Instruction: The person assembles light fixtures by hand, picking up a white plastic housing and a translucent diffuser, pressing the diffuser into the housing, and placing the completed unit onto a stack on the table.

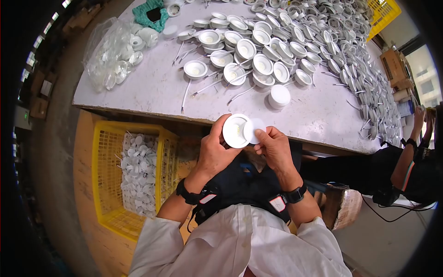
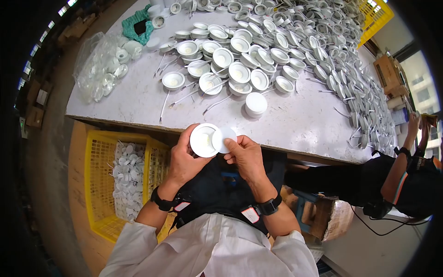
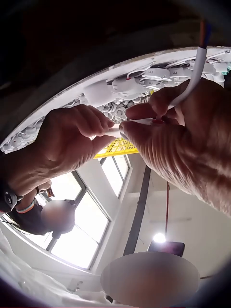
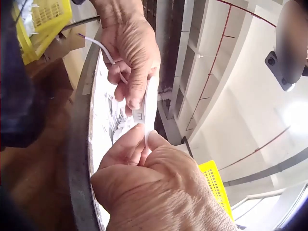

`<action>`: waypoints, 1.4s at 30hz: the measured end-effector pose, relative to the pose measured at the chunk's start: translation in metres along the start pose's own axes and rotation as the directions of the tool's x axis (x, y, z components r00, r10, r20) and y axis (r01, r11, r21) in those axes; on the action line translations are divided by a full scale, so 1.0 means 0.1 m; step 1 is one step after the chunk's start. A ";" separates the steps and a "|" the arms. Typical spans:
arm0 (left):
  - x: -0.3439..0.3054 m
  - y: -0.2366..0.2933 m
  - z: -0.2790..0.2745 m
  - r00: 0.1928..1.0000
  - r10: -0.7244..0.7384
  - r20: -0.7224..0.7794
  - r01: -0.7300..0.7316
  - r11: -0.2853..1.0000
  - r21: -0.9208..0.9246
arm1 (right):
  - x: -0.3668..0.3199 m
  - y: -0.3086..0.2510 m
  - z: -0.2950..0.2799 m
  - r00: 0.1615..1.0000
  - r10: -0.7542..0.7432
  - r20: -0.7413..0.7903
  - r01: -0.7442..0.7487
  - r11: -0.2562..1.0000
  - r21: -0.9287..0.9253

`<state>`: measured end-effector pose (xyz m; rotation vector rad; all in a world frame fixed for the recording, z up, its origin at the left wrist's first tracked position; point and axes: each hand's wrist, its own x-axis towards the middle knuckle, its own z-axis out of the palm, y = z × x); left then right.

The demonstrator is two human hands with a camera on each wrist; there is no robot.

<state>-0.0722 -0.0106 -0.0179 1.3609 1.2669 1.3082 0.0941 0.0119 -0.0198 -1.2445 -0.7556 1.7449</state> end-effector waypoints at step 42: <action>0.09 0.01 0.34 0.987 -0.145 0.068 0.141 0.988 0.070 | -0.03 0.08 -0.16 0.996 0.023 0.087 -0.038 0.985 0.168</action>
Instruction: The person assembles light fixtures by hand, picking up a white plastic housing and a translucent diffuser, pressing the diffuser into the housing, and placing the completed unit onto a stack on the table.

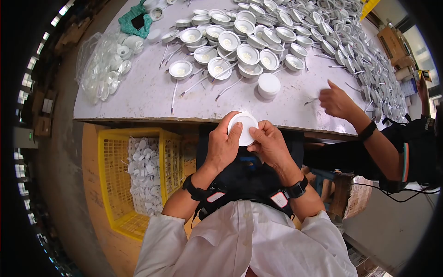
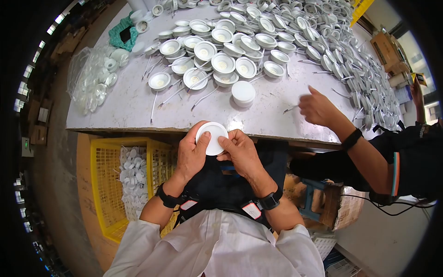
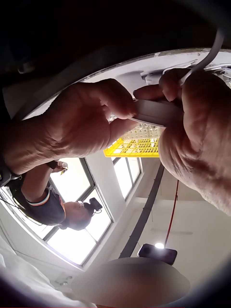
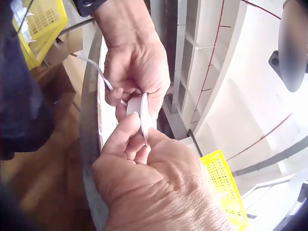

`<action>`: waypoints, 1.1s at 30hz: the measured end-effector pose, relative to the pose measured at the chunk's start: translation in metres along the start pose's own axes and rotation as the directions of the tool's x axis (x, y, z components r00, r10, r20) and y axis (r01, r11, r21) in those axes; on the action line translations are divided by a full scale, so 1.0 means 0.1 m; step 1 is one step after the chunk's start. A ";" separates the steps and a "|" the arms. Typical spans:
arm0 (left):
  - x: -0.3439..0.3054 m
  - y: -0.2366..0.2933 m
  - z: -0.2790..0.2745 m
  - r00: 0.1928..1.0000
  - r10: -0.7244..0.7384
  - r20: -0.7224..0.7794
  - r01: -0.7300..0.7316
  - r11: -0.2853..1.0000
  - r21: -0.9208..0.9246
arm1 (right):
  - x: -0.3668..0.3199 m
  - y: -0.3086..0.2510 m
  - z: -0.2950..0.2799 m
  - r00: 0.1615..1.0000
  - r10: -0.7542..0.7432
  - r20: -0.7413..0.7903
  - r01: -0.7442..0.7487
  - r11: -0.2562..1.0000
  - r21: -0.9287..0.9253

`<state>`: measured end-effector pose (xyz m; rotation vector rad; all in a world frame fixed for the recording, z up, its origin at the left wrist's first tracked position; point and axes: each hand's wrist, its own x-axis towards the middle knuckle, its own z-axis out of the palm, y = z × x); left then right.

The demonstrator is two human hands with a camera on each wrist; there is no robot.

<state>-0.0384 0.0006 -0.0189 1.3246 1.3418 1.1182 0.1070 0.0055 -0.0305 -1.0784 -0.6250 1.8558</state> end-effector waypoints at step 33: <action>-0.73 -1.66 -1.90 0.793 -0.401 -0.459 0.328 0.915 -0.233 | 0.13 -0.78 -1.12 0.318 -0.925 -0.209 0.094 0.250 -0.964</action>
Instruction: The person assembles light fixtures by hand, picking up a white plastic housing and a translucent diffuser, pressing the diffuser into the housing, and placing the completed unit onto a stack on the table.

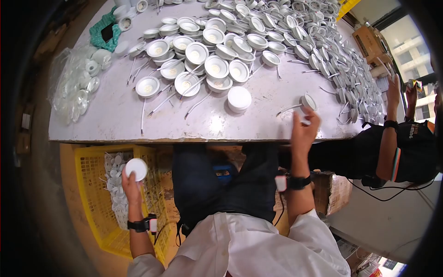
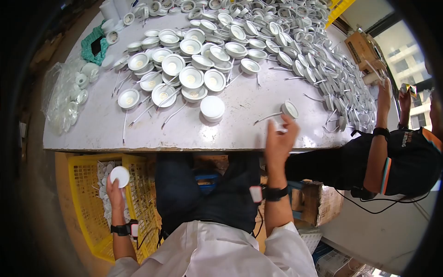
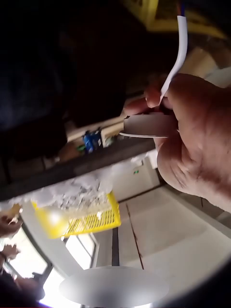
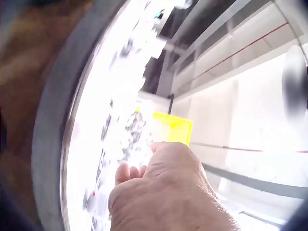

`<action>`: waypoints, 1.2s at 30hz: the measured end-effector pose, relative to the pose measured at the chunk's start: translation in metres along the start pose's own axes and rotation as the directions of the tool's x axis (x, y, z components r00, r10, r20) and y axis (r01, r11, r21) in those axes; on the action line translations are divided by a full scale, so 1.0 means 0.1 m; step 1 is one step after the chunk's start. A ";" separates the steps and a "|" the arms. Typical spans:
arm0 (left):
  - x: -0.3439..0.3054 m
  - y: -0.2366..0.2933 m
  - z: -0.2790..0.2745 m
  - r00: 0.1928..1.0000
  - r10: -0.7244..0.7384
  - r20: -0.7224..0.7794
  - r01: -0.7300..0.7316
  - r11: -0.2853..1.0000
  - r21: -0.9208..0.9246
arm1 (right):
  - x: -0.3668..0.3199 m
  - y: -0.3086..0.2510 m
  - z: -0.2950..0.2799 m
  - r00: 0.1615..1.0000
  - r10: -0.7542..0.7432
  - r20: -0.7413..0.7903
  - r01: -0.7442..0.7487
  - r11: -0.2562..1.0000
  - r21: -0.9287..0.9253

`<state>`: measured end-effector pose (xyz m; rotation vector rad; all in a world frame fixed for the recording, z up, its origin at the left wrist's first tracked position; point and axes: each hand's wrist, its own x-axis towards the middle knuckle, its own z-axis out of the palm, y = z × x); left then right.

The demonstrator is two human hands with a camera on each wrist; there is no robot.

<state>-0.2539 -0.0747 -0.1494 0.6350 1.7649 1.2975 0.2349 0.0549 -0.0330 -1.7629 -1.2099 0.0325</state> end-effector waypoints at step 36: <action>-0.65 1.34 2.15 0.720 0.196 0.666 -0.260 0.966 -0.003 | 0.03 -0.55 0.79 0.809 0.188 0.557 -0.335 0.926 0.172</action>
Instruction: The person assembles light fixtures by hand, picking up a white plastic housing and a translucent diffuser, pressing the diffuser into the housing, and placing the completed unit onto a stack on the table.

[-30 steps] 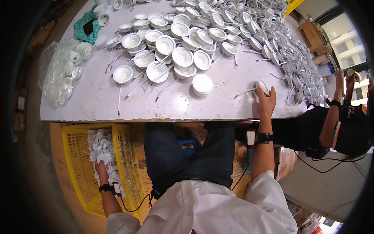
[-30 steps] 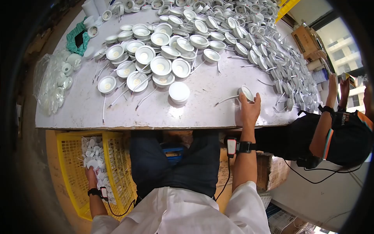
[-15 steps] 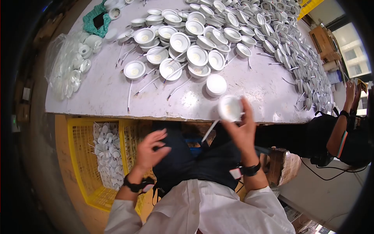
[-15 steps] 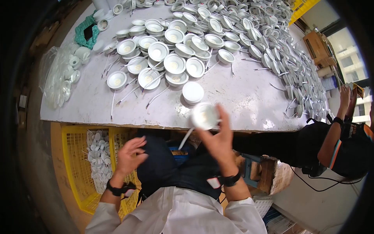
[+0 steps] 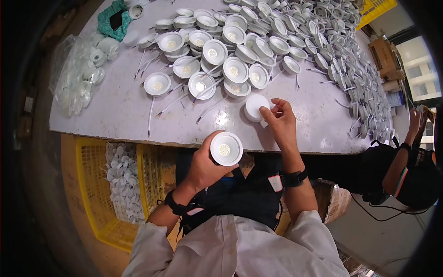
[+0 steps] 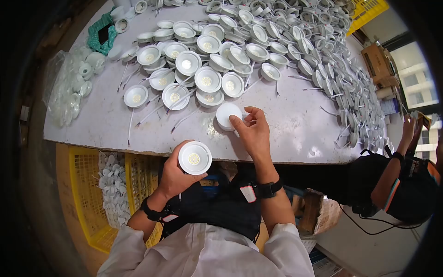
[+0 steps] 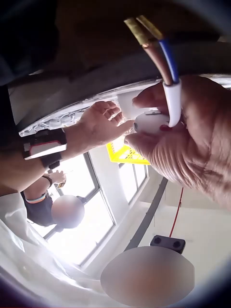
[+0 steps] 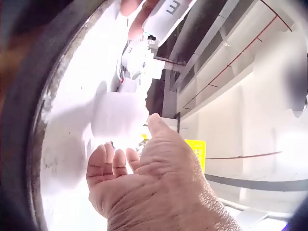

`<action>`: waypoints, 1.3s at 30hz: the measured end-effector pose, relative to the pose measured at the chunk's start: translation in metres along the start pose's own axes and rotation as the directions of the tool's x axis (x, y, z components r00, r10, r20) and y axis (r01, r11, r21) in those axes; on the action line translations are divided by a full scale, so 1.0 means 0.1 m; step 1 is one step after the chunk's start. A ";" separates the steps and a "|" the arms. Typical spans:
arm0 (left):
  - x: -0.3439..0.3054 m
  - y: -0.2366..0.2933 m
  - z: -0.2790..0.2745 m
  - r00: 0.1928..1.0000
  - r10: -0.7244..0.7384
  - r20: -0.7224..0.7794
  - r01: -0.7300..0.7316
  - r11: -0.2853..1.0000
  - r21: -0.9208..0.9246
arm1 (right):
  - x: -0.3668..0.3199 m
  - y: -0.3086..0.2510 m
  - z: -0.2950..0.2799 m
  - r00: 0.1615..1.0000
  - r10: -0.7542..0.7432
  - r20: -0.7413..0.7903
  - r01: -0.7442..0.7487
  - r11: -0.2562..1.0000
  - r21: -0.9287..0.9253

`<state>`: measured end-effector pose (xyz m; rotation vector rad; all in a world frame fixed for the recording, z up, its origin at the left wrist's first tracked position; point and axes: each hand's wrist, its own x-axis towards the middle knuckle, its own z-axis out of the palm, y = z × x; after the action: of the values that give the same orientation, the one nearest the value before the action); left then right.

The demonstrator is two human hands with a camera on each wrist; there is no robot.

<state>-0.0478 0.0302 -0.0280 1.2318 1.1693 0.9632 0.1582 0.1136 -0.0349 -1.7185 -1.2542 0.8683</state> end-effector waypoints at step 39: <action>0.09 0.20 0.98 0.953 0.069 0.296 0.036 0.942 -0.335 | -1.18 0.36 -0.96 0.690 -0.640 -0.340 0.558 0.768 -0.314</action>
<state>0.0508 0.0242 -0.0134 1.0669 0.7166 0.9038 0.2257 -0.0267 -0.0189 -1.3697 -1.4807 -0.0349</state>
